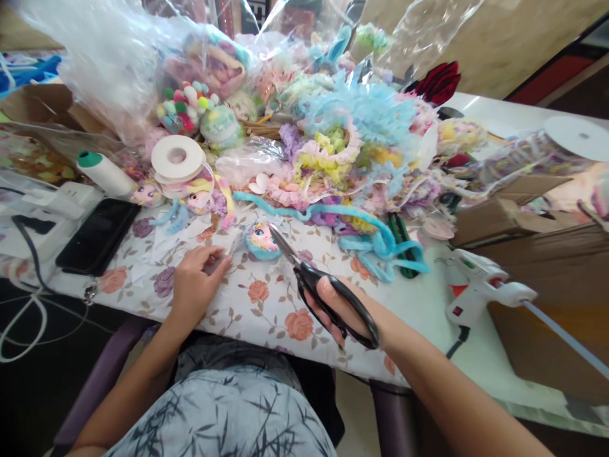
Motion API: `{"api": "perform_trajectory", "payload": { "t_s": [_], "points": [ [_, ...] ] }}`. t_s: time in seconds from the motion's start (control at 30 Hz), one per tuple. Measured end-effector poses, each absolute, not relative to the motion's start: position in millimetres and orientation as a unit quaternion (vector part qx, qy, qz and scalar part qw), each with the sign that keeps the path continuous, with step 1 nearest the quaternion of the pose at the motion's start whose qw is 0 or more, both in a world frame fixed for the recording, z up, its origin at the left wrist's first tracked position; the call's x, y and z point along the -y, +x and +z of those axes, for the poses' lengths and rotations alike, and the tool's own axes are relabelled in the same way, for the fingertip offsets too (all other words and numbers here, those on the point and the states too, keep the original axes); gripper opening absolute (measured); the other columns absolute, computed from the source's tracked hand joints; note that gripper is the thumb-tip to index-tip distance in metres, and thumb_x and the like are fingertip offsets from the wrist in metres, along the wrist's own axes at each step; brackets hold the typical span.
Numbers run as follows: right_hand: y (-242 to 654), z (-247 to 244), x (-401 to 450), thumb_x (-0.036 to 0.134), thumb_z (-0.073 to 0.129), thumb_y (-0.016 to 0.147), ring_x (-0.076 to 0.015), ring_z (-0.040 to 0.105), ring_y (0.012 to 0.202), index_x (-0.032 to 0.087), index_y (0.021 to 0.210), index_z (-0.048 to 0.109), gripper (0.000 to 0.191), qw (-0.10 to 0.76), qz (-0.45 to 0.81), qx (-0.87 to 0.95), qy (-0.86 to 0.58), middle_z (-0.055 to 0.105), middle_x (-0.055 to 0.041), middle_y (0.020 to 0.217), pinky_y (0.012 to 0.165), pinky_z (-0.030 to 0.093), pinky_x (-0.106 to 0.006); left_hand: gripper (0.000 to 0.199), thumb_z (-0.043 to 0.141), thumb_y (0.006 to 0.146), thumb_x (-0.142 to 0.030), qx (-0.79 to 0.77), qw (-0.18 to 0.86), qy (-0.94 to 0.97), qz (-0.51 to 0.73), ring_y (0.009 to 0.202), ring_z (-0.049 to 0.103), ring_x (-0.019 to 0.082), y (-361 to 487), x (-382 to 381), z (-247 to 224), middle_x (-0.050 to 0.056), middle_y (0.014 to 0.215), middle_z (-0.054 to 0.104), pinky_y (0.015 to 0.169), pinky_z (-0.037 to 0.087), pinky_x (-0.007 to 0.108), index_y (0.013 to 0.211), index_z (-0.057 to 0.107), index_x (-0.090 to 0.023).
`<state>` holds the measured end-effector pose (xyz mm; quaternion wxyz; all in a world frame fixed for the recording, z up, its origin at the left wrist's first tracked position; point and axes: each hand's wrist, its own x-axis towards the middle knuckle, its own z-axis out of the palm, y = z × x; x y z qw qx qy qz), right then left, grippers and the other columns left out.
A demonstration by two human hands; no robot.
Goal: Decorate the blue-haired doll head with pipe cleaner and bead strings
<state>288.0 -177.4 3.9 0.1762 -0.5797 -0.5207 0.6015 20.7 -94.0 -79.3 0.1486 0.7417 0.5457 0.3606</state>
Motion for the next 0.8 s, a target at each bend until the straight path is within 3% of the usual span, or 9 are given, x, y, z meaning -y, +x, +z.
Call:
{"api": "perform_trajectory", "payload": {
  "t_s": [0.17, 0.4, 0.8],
  "points": [
    [265, 10, 170, 0.091, 0.027, 0.072, -0.0067, 0.042, 0.038, 0.019, 0.068, 0.046, 0.075, 0.131, 0.622, 0.527, -0.564, 0.045, 0.0038, 0.053, 0.039, 0.036, -0.021, 0.019, 0.048, 0.095, -0.027, -0.549, 0.158, 0.73, 0.376, 0.083, 0.06, 0.021, 20, 95, -78, 0.006, 0.088, 0.067, 0.077, 0.045, 0.032, 0.09, 0.064, -0.017],
    [252, -2, 150, 0.089, 0.037, 0.072, -0.0065, 0.043, 0.035, 0.019, 0.071, 0.047, 0.072, 0.07, 0.665, 0.521, -0.531, 0.051, 0.0034, 0.053, 0.035, 0.037, -0.02, 0.009, 0.062, 0.086, -0.026, -0.578, 0.145, 0.725, 0.345, 0.082, 0.06, 0.021, 26, 93, -77, 0.005, 0.086, 0.064, 0.078, 0.046, 0.032, 0.087, 0.062, -0.017],
    [231, 7, 134, 0.083, 0.045, 0.074, -0.0064, 0.043, 0.036, 0.019, 0.068, 0.046, 0.065, 0.041, 0.661, 0.448, -0.6, 0.043, 0.0061, 0.048, 0.031, 0.035, -0.017, 0.01, 0.056, 0.088, -0.019, -0.581, 0.161, 0.735, 0.311, 0.085, 0.059, 0.023, 26, 91, -78, 0.004, 0.085, 0.064, 0.077, 0.043, 0.033, 0.082, 0.063, -0.018]
  ]
}}
